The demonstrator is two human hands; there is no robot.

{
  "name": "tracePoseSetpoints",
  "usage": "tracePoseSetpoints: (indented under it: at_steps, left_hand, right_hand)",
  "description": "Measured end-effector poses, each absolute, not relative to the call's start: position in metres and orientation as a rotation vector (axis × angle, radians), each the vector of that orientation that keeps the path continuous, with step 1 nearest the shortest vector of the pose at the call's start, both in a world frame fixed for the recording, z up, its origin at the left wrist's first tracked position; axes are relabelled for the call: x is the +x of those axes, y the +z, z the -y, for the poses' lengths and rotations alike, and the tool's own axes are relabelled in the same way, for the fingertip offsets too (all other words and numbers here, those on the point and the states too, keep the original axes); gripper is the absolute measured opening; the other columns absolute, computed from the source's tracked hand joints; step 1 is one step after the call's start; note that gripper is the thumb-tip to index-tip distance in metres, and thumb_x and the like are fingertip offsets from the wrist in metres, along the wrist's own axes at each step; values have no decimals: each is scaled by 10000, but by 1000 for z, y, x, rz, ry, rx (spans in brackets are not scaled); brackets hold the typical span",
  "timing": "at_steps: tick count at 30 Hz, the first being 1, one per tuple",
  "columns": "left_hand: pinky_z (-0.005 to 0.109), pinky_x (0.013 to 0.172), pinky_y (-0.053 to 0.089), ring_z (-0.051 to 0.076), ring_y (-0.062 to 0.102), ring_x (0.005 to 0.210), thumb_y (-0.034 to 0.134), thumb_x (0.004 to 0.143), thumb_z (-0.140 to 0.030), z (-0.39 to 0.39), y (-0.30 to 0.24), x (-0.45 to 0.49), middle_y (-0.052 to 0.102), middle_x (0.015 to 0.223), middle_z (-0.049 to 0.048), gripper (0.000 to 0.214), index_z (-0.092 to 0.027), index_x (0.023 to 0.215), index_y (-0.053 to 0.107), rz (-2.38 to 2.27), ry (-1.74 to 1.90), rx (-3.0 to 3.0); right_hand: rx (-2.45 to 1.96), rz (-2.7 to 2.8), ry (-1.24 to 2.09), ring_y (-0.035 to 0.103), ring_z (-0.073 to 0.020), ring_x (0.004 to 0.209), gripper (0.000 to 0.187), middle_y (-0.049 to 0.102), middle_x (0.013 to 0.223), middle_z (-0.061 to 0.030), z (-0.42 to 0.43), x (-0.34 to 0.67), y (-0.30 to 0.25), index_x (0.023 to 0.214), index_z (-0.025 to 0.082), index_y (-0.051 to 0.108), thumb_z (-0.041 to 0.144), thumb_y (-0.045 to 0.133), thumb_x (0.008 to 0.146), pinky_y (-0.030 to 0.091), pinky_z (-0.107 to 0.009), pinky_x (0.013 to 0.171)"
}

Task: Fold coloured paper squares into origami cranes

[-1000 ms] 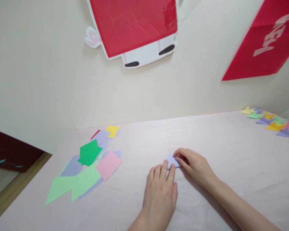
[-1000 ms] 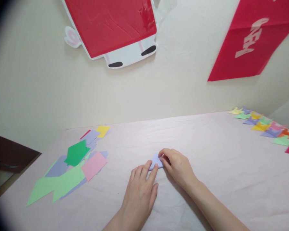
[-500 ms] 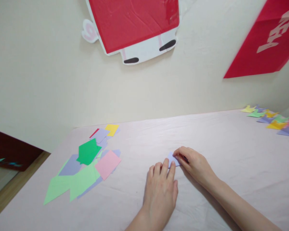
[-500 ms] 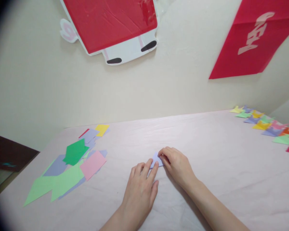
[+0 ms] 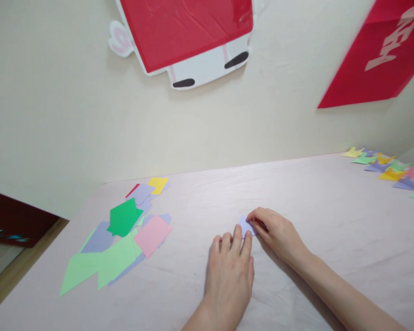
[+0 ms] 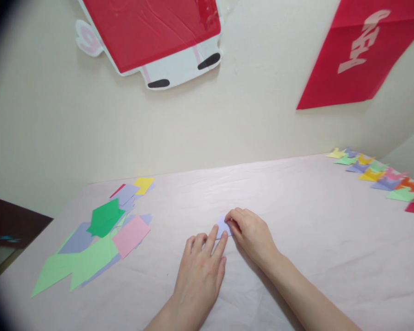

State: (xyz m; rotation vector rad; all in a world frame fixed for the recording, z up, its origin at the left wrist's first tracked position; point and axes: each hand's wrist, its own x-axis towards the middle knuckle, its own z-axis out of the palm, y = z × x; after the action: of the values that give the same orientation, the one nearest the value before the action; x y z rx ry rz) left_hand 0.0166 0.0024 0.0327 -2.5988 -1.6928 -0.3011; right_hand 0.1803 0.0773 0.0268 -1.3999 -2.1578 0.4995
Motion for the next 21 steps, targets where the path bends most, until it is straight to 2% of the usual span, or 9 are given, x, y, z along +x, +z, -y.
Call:
tracePoseSetpoints:
  at_steps: [7, 13, 17, 21]
  left_hand:
    - [493, 904, 436, 286, 509, 1038, 509, 920, -262, -2, 33, 17, 511, 1418, 89, 489, -179, 1401, 474, 1678, -295, -2577]
    - [439, 835, 458, 249, 530, 972, 548, 914, -294, -4, 43, 15, 536, 1395, 52, 379, -244, 1290, 563, 1652, -254, -2569]
    - [434, 814, 454, 248, 536, 950, 564, 904, -289, -6, 46, 15, 570, 1354, 45, 358, -254, 1259, 585, 1626, -247, -2547]
    - [433, 812, 448, 248, 538, 948, 565, 904, -288, -8, 43, 16, 555, 1370, 48, 383, -264, 1286, 569, 1626, -254, -2545]
  right_hand:
    - [-1406, 2140, 481, 623, -193, 794, 178, 684, 835, -39, -76, 179, 29, 848, 221, 611, 188, 439, 884, 464, -308, 720]
    - [-1386, 2139, 516, 602, -194, 814, 163, 657, 834, -40, -76, 179, 30, 856, 215, 592, 159, 440, 877, 455, -315, 741]
    - [-1381, 2153, 522, 566, -214, 858, 83, 620, 896, -51, -74, 181, 33, 891, 212, 597, 188, 542, 833, 445, -345, 785]
    - [-1378, 2160, 519, 526, -237, 918, 197, 585, 982, -66, -71, 184, 35, 961, 210, 616, 167, 602, 769, 428, -380, 830]
